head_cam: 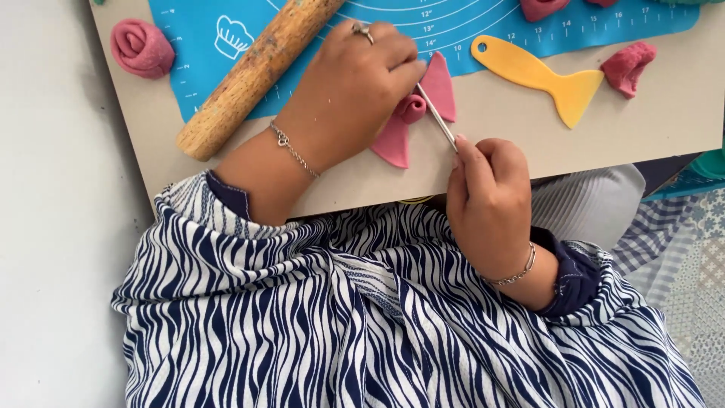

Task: Shaping pink dough into decorative bow and rose shapes on a silicone mat using hands and a sculpting tool.

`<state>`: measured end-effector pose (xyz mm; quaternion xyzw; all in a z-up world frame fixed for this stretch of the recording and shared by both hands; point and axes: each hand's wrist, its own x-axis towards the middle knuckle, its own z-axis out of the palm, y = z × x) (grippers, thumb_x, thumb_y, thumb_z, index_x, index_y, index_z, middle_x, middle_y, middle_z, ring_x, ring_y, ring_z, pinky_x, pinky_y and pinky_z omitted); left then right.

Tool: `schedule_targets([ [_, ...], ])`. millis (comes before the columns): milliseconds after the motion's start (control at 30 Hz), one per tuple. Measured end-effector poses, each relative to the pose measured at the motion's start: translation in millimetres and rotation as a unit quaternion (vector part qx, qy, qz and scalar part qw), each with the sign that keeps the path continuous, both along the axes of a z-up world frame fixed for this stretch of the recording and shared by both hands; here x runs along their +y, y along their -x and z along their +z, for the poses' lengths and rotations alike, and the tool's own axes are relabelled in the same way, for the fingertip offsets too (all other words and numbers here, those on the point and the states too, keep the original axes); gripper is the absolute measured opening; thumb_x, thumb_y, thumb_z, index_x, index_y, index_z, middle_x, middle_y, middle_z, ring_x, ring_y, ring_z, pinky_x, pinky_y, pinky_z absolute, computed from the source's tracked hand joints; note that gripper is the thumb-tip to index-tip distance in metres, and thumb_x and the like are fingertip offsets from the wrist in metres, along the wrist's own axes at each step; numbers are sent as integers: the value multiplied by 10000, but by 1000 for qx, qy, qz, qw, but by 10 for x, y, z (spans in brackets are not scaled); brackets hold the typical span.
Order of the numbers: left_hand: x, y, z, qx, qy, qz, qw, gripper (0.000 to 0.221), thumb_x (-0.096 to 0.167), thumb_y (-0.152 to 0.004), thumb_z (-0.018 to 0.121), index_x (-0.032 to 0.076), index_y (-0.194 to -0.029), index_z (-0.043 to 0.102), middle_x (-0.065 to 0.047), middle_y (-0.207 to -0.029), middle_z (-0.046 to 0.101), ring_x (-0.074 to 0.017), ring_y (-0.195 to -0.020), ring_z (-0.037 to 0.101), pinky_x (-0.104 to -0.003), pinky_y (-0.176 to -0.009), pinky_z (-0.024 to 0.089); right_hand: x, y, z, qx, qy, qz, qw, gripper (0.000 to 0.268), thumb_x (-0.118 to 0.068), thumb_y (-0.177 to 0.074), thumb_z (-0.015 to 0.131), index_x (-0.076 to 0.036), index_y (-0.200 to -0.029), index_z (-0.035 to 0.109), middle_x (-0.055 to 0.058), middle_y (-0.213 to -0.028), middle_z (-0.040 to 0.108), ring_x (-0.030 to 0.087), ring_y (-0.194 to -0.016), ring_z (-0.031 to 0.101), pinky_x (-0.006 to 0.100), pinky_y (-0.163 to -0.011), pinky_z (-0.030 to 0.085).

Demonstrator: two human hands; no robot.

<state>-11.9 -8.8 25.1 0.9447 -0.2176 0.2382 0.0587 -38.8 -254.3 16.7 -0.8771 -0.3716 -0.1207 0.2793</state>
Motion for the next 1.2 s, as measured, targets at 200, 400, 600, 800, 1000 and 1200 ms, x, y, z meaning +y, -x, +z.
schedule_targets([
  [200, 18, 67, 23, 29, -33, -26, 999, 79, 43, -930, 662, 118, -955, 664, -27, -996, 603, -220, -867, 607, -373, -747, 465, -16, 14, -77, -16, -22, 17, 999, 247, 108, -1040, 581, 76, -1274, 652, 220, -1021, 567, 377, -861, 530, 486, -818, 482],
  [400, 61, 94, 7, 129, 5, -58, 990, 287, 18, -1006, 578, 49, -1267, 693, -102, -1236, 688, -301, -1204, 655, -505, -1118, 405, -49, 15, -98, -43, 7, 23, 999, 289, 109, -1026, 576, 74, -1297, 669, 214, -1039, 546, 375, -862, 504, 480, -827, 491],
  [600, 59, 75, -32, 149, 22, -66, 986, 357, 5, -1003, 567, 45, -1334, 693, -89, -1337, 707, -336, -1329, 605, -539, -1124, 369, -42, 13, -75, -90, 61, 18, 994, 280, 69, -1048, 528, 112, -1284, 672, 218, -1036, 556, 372, -880, 526, 498, -876, 500],
  [800, 65, 47, -69, 162, 18, -72, 984, 403, 9, -995, 572, 40, -1383, 676, -108, -1410, 676, -341, -1357, 571, -537, -1130, 354, -85, 29, -140, -42, 4, 25, 999, 317, 122, -1036, 510, 108, -1323, 646, 229, -1030, 547, 386, -884, 522, 508, -870, 494],
  [1000, 77, 3, -91, 168, 20, -82, 982, 414, 22, -991, 577, 55, -1390, 683, -102, -1428, 667, -324, -1350, 579, -540, -1128, 347, -121, 25, -121, -50, 17, 31, 998, 326, 123, -1036, 537, 80, -1337, 653, 215, -994, 526, 375, -862, 499, 497, -819, 491],
  [1200, 56, -67, -139, 196, 12, -87, 977, 468, 32, -988, 563, 62, -1450, 633, -111, -1512, 589, -317, -1419, 496, -568, -1154, 296, -122, 47, -56, -78, 75, 10, 994, 326, 70, -1041, 552, 78, -1350, 657, 211, -1027, 534, 366, -889, 510, 492, -873, 517],
])
